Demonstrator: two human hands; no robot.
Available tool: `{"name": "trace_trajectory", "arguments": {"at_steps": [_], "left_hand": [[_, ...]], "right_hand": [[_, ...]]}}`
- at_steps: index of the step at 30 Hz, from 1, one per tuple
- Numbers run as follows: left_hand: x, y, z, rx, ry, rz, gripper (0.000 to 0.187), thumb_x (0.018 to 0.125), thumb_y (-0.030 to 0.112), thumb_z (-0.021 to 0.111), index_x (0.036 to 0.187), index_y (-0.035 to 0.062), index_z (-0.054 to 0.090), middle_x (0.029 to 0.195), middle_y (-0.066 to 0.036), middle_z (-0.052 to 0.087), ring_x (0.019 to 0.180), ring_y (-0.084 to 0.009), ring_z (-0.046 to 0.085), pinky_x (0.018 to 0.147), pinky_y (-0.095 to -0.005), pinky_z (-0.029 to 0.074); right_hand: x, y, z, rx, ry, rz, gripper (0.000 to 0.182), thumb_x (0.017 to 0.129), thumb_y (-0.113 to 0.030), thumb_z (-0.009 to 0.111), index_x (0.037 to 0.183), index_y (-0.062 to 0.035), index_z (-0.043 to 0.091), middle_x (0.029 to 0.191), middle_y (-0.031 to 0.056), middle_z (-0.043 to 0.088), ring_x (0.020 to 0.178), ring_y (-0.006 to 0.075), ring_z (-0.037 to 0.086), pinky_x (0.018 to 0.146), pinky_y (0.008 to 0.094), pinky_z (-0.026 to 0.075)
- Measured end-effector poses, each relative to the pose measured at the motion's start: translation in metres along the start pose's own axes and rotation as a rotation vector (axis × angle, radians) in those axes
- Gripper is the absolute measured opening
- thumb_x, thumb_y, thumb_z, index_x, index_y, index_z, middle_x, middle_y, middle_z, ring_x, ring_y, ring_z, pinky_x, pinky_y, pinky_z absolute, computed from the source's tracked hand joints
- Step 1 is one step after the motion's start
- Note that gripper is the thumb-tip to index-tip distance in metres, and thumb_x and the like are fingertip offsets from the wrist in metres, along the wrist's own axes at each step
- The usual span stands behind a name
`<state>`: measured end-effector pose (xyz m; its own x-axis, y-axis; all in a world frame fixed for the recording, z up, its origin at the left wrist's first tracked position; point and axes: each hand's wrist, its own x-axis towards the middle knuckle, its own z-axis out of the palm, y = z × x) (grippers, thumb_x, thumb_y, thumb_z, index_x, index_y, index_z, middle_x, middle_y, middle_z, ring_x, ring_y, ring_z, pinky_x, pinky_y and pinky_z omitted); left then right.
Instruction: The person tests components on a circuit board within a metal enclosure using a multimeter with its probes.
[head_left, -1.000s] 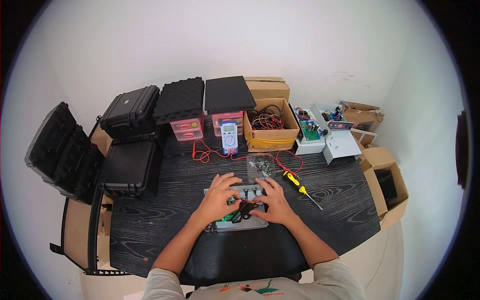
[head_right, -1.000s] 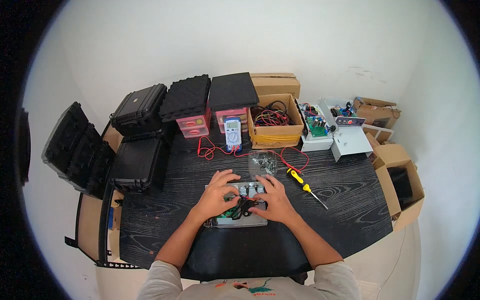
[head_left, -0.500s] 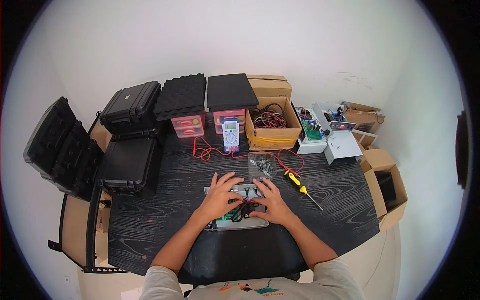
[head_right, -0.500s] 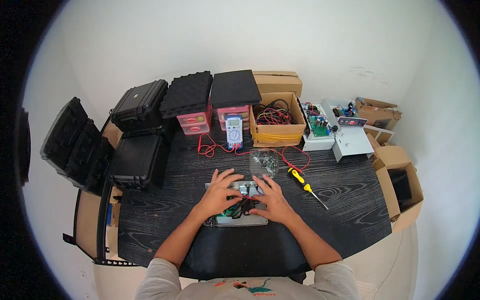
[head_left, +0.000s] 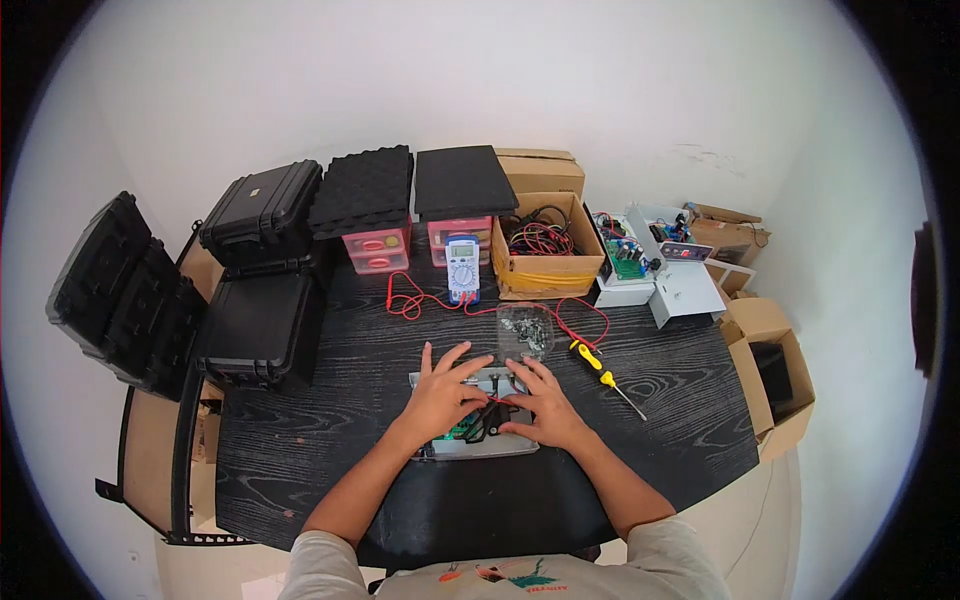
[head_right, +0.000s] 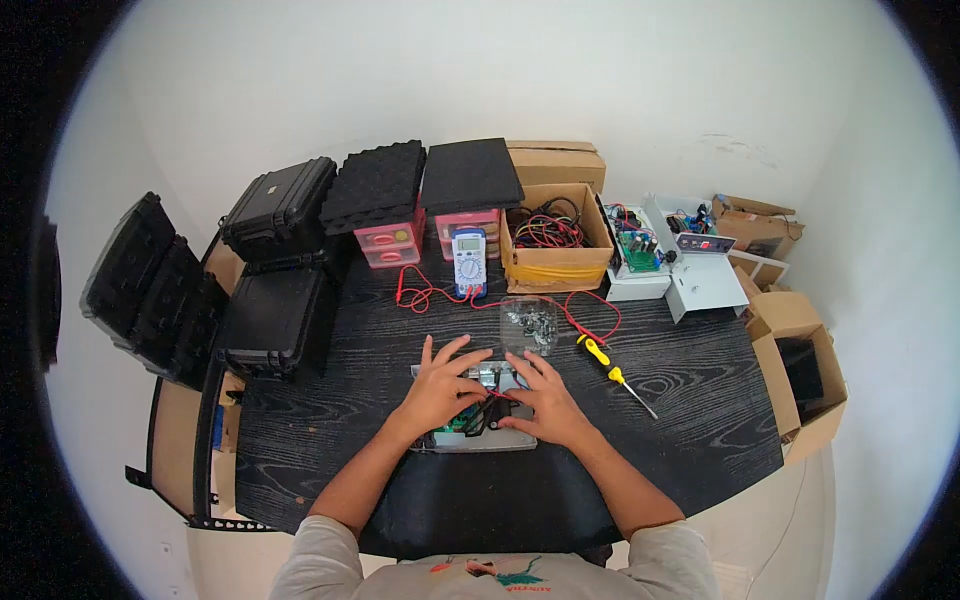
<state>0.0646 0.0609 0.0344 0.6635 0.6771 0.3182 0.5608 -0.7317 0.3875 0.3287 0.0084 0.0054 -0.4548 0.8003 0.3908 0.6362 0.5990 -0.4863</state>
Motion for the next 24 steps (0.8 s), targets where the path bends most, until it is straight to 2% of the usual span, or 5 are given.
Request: {"name": "trace_trajectory", "arguments": {"at_steps": [11,17,24], "left_hand": [[0.001,0.006,-0.006,0.075,-0.010,-0.025,0.010,0.082,0.025,0.087,0.089,0.0196,0.082,0.155,-0.002,0.057,0.156,-0.0302,0.038,0.122,-0.0815,0.016],[0.000,0.019,-0.019,0.101,-0.119,-0.025,0.015,0.086,0.024,0.085,0.100,0.0195,0.085,0.163,-0.007,0.049,0.158,-0.0340,0.035,0.121,-0.0813,0.020],[-0.002,0.021,-0.020,0.110,-0.133,0.015,0.022,0.089,0.023,0.082,0.110,0.0213,0.086,0.166,-0.009,0.046,0.158,-0.0350,0.034,0.119,-0.0784,0.029]], "right_hand": [[0.000,0.000,0.001,-0.003,0.009,0.002,0.052,0.076,-0.042,0.094,0.108,-0.0022,0.082,0.165,0.0181,0.046,0.153,0.0448,0.037,0.123,0.0559,0.036],[0.000,0.000,0.000,-0.009,0.016,-0.010,0.050,0.077,-0.040,0.094,0.107,-0.0018,0.081,0.165,0.0185,0.046,0.153,0.0451,0.037,0.122,0.0560,0.037],[0.001,-0.001,-0.001,-0.002,0.017,-0.022,0.050,0.077,-0.039,0.094,0.108,-0.0014,0.080,0.166,0.0183,0.045,0.153,0.0448,0.036,0.123,0.0558,0.037]]}}
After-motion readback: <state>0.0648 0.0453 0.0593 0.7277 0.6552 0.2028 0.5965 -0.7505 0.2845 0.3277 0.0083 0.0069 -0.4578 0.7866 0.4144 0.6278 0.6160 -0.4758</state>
